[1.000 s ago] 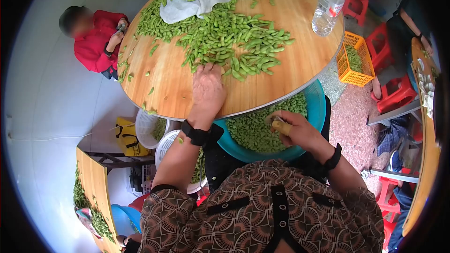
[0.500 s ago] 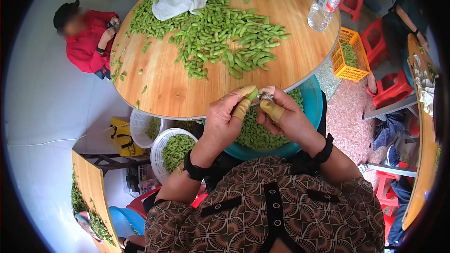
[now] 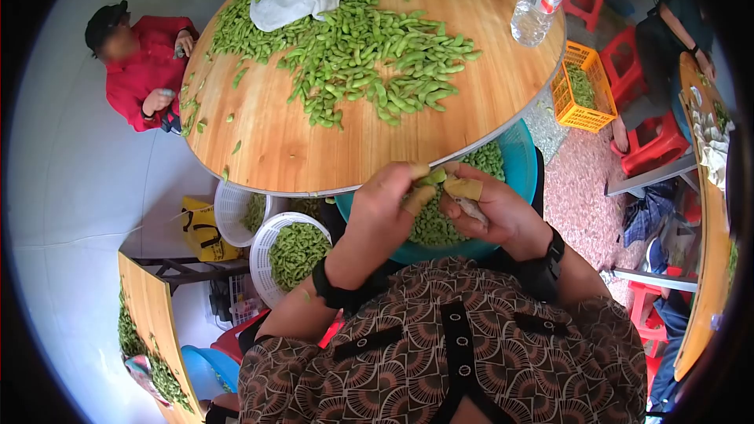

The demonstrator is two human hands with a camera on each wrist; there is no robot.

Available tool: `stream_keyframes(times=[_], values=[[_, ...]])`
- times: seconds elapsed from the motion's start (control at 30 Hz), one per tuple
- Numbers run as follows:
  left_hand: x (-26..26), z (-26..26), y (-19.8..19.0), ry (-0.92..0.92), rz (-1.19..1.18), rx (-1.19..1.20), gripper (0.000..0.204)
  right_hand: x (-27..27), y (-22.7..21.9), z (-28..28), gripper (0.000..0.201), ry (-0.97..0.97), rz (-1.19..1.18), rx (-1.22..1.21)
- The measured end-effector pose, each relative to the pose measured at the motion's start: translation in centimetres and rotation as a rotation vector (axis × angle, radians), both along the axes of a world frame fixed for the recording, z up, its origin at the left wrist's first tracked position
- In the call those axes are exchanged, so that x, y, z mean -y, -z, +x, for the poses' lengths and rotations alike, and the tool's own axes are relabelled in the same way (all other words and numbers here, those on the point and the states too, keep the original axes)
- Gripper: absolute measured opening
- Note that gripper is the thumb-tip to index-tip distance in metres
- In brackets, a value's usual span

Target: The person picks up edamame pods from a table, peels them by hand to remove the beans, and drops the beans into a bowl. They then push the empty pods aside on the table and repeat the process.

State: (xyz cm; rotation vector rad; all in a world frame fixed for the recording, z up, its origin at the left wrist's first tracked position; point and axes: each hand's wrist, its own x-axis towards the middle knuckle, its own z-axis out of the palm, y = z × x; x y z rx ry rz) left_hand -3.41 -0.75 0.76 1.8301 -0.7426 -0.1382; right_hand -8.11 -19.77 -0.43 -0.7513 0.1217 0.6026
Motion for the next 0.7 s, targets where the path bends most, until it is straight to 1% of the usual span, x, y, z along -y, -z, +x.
stream_keyframes(times=[0.03,0.07,0.1,0.13,0.17,0.2,0.23,0.27,0.33,0.4,0.47,0.5,0.53,0.57,0.6,0.63,0.67,0.7], values=[[0.3,0.0,-0.1,-0.092,0.160,0.608,0.024,0.0,-0.2,0.1,0.022,0.016,-0.062,0.028],[0.5,-0.2,-0.6,-0.100,0.173,0.597,0.029,-0.2,-0.3,0.1,0.022,0.018,-0.061,0.029],[0.5,-0.2,-0.5,-0.096,0.173,0.598,0.029,-0.5,-0.5,0.0,0.021,0.053,-0.128,0.033],[0.5,-0.1,-0.4,-0.079,0.170,0.548,0.026,-0.6,-0.6,-0.2,0.020,0.089,-0.195,0.036],[0.6,0.0,-0.3,-0.064,0.168,0.498,0.023,-0.6,-0.7,-0.4,0.020,0.090,-0.196,0.036],[0.6,0.1,-0.1,-0.064,0.168,0.498,0.023,-0.6,-0.8,-0.5,0.018,0.094,-0.265,0.096],[0.7,0.1,0.1,-0.073,0.130,0.428,0.020,-0.6,-0.9,-0.6,0.017,0.098,-0.333,0.156],[0.8,0.1,0.4,-0.083,0.092,0.358,0.017,-0.6,-0.5,-0.7,0.017,0.098,-0.331,0.154],[1.2,0.2,0.9,-0.086,0.060,0.329,0.014,-0.7,0.3,-0.6,0.015,0.156,-0.340,0.185],[1.3,0.3,0.9,-0.087,0.027,0.301,0.010,-0.3,0.3,-0.5,0.016,0.149,-0.339,0.196],[0.7,0.6,0.6,0.059,-0.156,-0.471,0.008,0.1,0.0,-0.6,0.017,0.148,-0.338,0.201],[0.6,0.7,0.6,0.060,-0.156,-0.473,0.008,0.2,-0.3,-0.8,0.018,0.125,-0.446,0.276],[0.5,0.8,0.6,0.130,-0.227,-0.556,0.007,0.3,-0.5,-0.9,0.020,0.099,-0.554,0.351],[0.4,0.8,0.6,0.199,-0.296,-0.639,0.007,0.3,-0.7,-0.9,0.020,0.097,-0.553,0.350],[0.3,0.8,0.6,0.198,-0.295,-0.639,0.007,0.1,-0.7,-0.9,0.023,0.153,-0.642,0.448],[0.2,0.9,0.7,0.192,-0.306,-0.689,0.007,0.1,-0.8,-1.0,0.025,0.211,-0.730,0.546],[0.3,1.0,0.9,0.188,-0.317,-0.739,0.008,0.1,-0.5,-0.9,0.027,0.249,-0.784,0.659],[0.3,1.1,0.9,0.190,-0.316,-0.738,0.008,0.1,0.1,-0.8,0.029,0.287,-0.838,0.771]])
